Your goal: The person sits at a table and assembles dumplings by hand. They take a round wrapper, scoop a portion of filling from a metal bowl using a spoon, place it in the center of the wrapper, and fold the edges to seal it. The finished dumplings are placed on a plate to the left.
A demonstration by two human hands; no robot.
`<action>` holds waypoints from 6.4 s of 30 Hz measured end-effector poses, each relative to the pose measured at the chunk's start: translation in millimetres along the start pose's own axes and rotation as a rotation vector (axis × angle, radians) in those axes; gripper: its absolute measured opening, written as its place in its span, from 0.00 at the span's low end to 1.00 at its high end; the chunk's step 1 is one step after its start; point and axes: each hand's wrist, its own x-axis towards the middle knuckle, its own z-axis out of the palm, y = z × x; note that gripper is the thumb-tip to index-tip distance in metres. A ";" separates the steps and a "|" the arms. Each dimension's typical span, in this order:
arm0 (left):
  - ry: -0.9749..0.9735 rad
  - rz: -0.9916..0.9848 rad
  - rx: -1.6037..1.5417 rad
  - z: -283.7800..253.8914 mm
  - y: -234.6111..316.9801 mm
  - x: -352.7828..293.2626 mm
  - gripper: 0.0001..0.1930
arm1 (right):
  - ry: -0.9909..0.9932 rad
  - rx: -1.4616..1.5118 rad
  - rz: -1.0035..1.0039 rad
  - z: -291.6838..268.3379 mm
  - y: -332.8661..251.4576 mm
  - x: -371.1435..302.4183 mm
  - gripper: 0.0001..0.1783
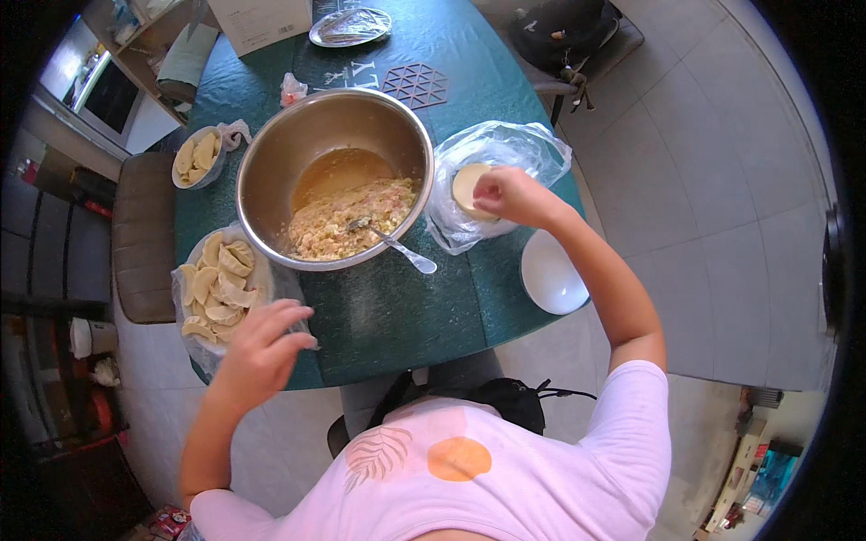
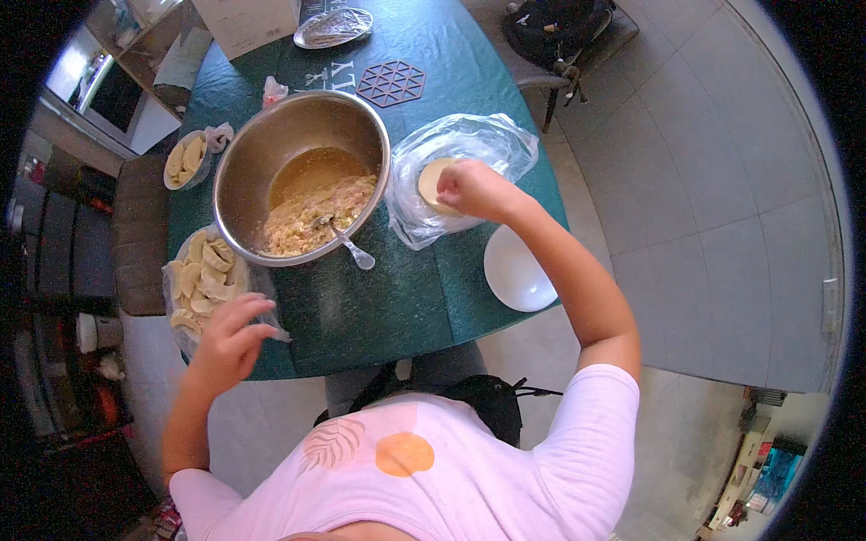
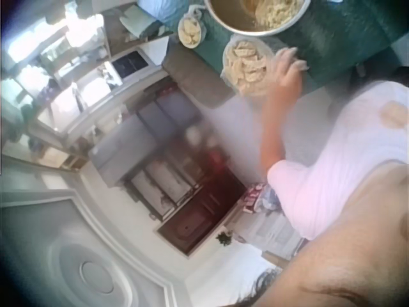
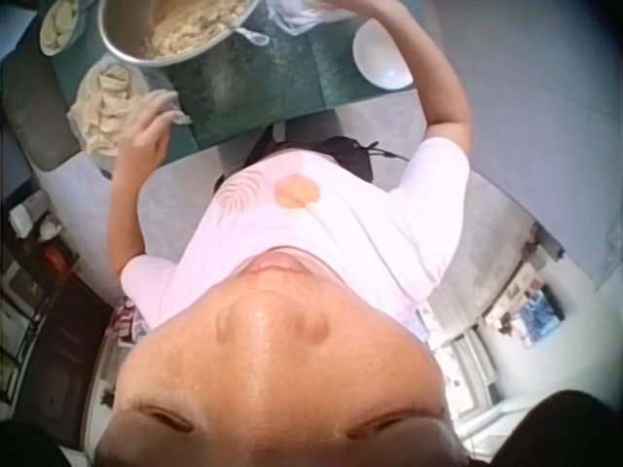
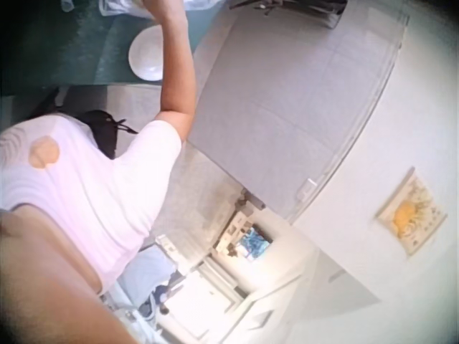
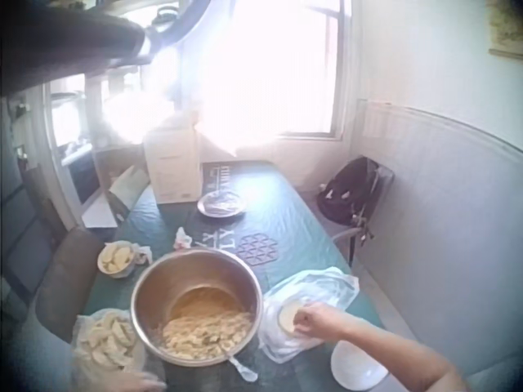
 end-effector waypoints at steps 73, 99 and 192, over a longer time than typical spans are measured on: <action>0.475 -0.536 -1.498 182.5 19.8 249.1 0.21 | -0.026 0.732 0.051 -21.8 24.8 2.9 0.18; 0.342 -0.640 -1.047 180.0 18.1 246.1 0.13 | 0.059 0.352 -0.005 -7.5 29.4 5.0 0.09; 0.312 -0.933 -2.221 131.9 36.7 45.7 0.20 | 0.059 0.027 -0.600 -21.5 -138.5 0.3 0.14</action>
